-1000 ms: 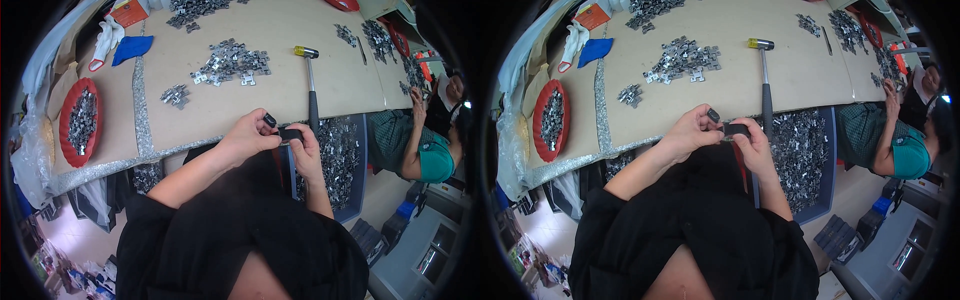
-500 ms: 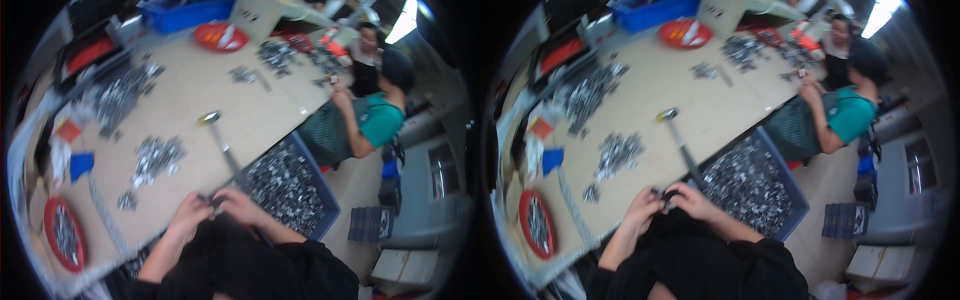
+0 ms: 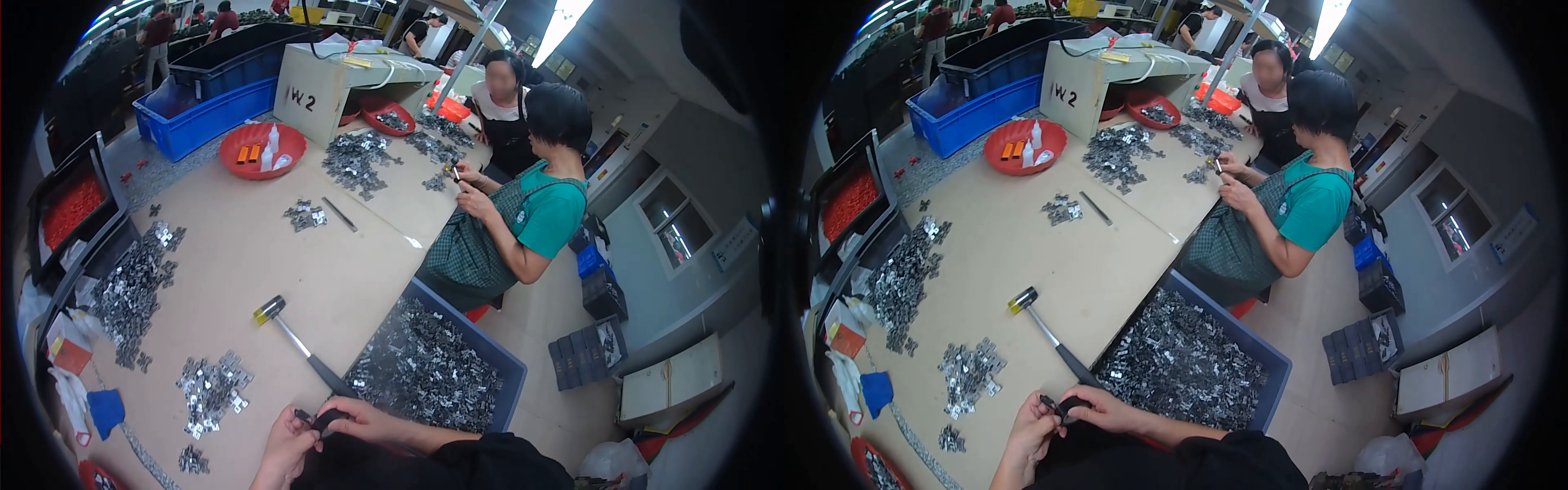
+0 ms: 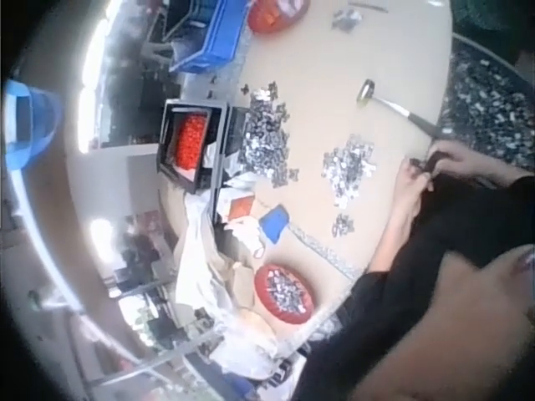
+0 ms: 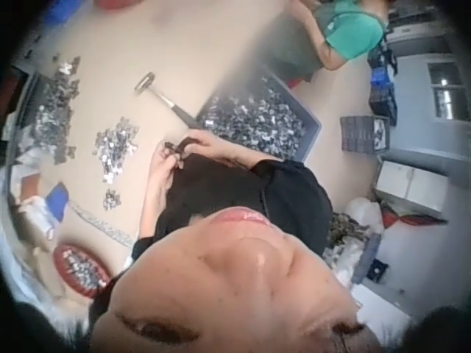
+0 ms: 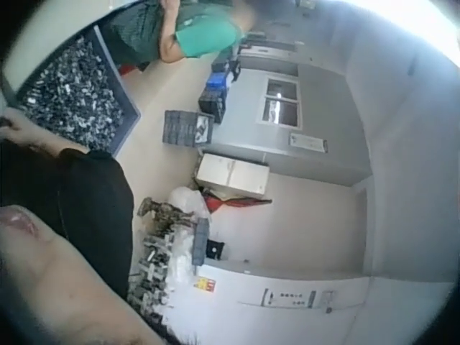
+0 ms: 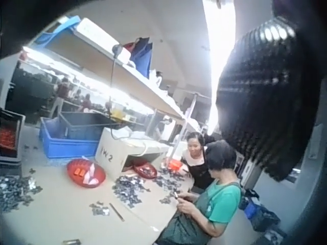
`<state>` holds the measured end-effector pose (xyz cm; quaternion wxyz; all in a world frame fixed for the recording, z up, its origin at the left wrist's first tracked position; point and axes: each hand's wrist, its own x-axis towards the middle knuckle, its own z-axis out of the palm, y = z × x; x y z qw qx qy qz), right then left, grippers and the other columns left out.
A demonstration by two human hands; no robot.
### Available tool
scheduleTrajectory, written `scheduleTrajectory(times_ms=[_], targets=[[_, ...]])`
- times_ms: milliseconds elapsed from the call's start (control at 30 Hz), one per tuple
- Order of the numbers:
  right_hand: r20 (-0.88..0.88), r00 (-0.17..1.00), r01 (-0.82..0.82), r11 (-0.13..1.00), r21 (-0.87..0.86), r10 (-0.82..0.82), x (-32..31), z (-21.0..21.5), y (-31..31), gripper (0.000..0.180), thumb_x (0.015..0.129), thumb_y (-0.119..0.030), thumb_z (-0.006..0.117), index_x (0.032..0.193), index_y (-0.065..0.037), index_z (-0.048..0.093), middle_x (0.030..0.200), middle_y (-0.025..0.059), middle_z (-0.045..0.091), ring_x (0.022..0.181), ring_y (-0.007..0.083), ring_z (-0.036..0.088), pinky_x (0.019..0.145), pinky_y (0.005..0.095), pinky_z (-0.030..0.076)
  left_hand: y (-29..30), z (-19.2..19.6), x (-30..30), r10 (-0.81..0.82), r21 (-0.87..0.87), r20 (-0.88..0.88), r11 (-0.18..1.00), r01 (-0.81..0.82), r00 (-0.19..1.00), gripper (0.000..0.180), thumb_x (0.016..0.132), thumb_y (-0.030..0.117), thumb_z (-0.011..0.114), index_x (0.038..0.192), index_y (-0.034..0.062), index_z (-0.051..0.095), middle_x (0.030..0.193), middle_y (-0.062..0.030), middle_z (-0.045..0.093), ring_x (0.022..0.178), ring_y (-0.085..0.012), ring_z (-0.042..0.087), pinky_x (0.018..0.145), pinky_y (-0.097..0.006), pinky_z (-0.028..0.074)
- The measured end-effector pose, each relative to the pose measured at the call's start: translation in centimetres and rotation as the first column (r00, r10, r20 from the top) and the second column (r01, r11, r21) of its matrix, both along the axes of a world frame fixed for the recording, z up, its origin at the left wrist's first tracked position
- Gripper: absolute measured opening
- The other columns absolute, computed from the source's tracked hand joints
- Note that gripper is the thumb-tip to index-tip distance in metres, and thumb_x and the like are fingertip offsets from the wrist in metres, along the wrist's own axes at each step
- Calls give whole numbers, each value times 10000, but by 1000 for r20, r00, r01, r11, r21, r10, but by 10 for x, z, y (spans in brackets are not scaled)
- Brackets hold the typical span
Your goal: The person assembles small metal components on a factory assembly table, using tape to secure them and a hammer to tap them into place.
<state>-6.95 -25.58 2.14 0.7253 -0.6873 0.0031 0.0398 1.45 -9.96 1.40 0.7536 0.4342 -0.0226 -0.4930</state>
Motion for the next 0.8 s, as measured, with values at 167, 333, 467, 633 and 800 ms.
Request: scheduleTrajectory(times_ms=[167,333,467,633,800], targets=[[-18,1000,-19,991,129,22,4,-4,-6,241,881,-185,463,1050,-13,455,964,56,509,923,119,473,825,261,379,0,-1,5,9,-14,-26,1000,-9,1000,271,656,-117,492,861,37,404,729,-87,532,556,-140,529,483,-271,478],[7,1000,-9,1000,-7,9,6,-4,-7,237,876,-180,469,1047,-16,462,961,60,504,924,129,470,823,264,376,0,5,5,19,3,-48,1000,-19,999,281,671,-99,527,885,38,408,777,-100,536,605,-156,556,509,-289,497],[25,999,-27,997,-74,29,9,-3,-8,242,871,-176,475,1048,-12,466,965,67,502,922,140,473,820,268,376,0,3,7,10,7,-47,1000,-10,999,282,675,-87,543,886,39,406,786,-102,535,615,-158,559,512,-291,498],[21,1000,-13,998,-55,15,8,-3,-6,242,868,-174,478,1049,-13,467,972,73,502,919,149,478,815,269,378,5,-5,4,-54,-14,-31,998,54,998,202,744,5,555,901,50,436,823,-56,504,716,-143,523,603,-237,450],[37,999,-18,997,-74,21,9,-4,-5,255,868,-190,482,1055,-16,468,983,76,499,925,158,481,813,273,379,6,2,6,-68,41,-29,997,69,997,204,732,-28,517,904,50,439,812,-48,499,691,-132,516,594,-229,444]])
